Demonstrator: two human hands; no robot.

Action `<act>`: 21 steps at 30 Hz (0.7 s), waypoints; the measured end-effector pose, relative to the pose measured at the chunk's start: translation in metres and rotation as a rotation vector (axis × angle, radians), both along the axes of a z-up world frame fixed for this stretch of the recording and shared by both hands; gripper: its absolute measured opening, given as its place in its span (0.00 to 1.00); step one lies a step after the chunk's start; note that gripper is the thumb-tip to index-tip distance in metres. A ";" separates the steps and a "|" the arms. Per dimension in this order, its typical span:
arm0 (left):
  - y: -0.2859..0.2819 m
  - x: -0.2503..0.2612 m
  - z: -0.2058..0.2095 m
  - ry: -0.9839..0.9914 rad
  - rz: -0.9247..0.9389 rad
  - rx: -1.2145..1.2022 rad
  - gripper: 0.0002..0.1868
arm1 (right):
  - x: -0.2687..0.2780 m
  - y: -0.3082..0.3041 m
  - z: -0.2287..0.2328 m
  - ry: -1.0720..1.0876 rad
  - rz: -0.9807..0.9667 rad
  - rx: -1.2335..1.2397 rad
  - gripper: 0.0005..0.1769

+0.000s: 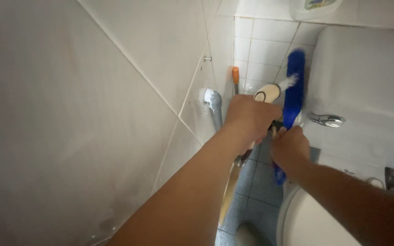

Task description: The person uses a handheld bidet sprayer and a blue toilet brush to clean the toilet. They scrub the exterior of the tank, the seat, the lid, and the interior bowl while rinsing with water.

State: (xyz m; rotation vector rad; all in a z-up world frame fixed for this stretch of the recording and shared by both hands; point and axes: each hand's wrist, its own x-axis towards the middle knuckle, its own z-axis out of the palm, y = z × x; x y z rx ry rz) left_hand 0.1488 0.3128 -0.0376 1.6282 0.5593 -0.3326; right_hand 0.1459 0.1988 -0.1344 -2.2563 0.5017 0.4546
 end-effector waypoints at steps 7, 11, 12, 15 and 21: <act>0.000 0.002 -0.021 -0.028 -0.010 -0.087 0.14 | 0.013 -0.002 -0.029 0.149 -0.048 0.155 0.20; 0.000 -0.008 -0.010 0.032 -0.038 0.065 0.14 | 0.000 0.000 -0.012 0.148 -0.082 0.172 0.18; -0.001 -0.009 -0.013 -0.001 -0.036 0.021 0.12 | -0.004 -0.004 -0.003 0.092 -0.118 0.131 0.16; -0.005 -0.012 -0.019 -0.024 -0.052 0.042 0.07 | -0.005 -0.017 -0.003 0.155 -0.029 0.096 0.18; -0.016 -0.025 -0.009 0.061 -0.040 -0.025 0.11 | -0.011 -0.060 -0.018 0.272 0.097 0.041 0.21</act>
